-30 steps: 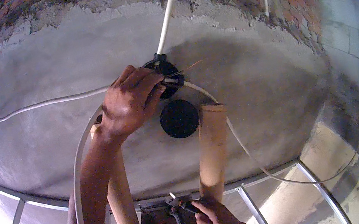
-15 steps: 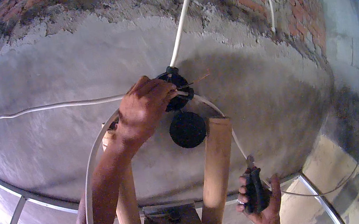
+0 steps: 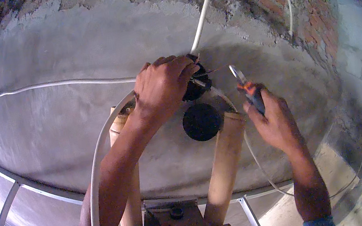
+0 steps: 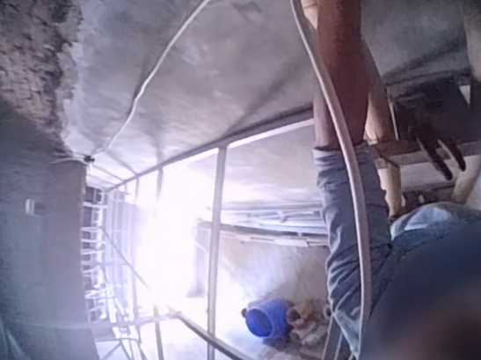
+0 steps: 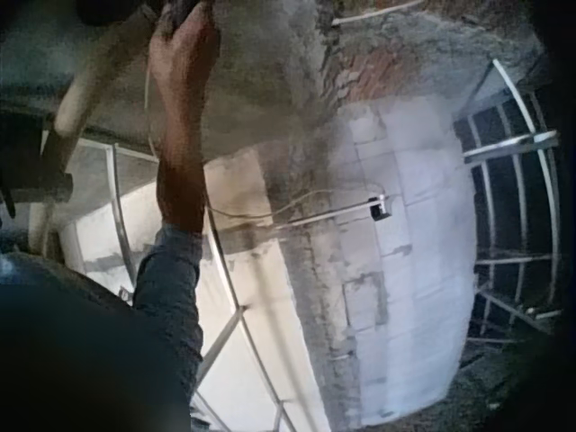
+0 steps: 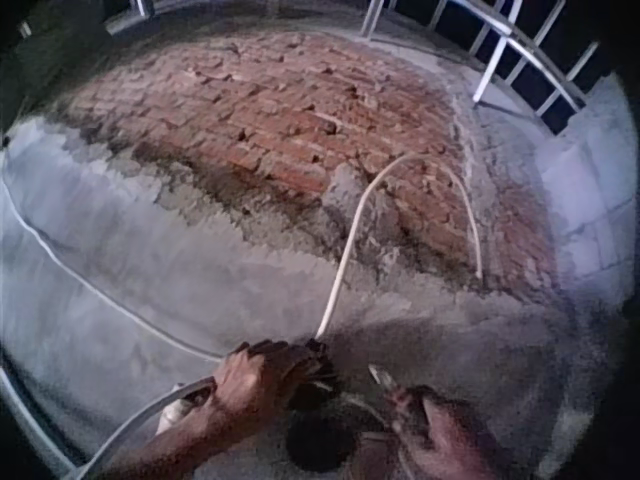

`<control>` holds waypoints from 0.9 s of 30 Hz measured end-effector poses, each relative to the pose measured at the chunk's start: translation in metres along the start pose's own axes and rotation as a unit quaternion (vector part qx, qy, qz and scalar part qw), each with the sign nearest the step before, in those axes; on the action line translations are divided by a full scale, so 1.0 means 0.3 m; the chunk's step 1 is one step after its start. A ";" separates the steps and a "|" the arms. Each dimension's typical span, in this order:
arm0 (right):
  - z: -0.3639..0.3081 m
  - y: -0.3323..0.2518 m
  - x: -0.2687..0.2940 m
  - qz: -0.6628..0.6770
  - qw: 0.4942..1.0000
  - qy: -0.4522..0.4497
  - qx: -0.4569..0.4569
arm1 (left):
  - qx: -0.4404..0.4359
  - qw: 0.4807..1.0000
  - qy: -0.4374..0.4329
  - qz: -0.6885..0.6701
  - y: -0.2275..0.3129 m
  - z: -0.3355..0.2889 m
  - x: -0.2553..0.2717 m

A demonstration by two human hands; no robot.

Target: The person stands on a ladder and works on a ceiling electrical junction box. They strip white conduit and connect multiple wires to a black ceiling fixture using pliers and a screwdriver. The person repeatedly twists and secures wires within the junction box.

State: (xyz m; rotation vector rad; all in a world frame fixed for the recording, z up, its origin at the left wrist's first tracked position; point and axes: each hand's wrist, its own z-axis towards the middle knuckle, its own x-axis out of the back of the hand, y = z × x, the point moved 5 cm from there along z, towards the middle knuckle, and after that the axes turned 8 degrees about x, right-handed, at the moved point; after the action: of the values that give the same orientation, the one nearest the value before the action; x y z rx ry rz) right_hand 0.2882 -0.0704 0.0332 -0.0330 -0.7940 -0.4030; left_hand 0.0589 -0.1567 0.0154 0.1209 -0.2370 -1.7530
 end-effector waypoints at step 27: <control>0.279 -0.096 0.081 -0.240 0.951 -0.019 0.196 | -0.053 0.998 0.011 0.024 -0.010 -0.030 -0.009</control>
State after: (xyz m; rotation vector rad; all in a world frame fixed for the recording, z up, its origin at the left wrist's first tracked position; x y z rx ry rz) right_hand 0.2355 -0.0904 0.1058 0.5351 -0.9081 -0.6970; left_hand 0.0585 -0.1543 0.0059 0.0573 -0.1304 -1.7121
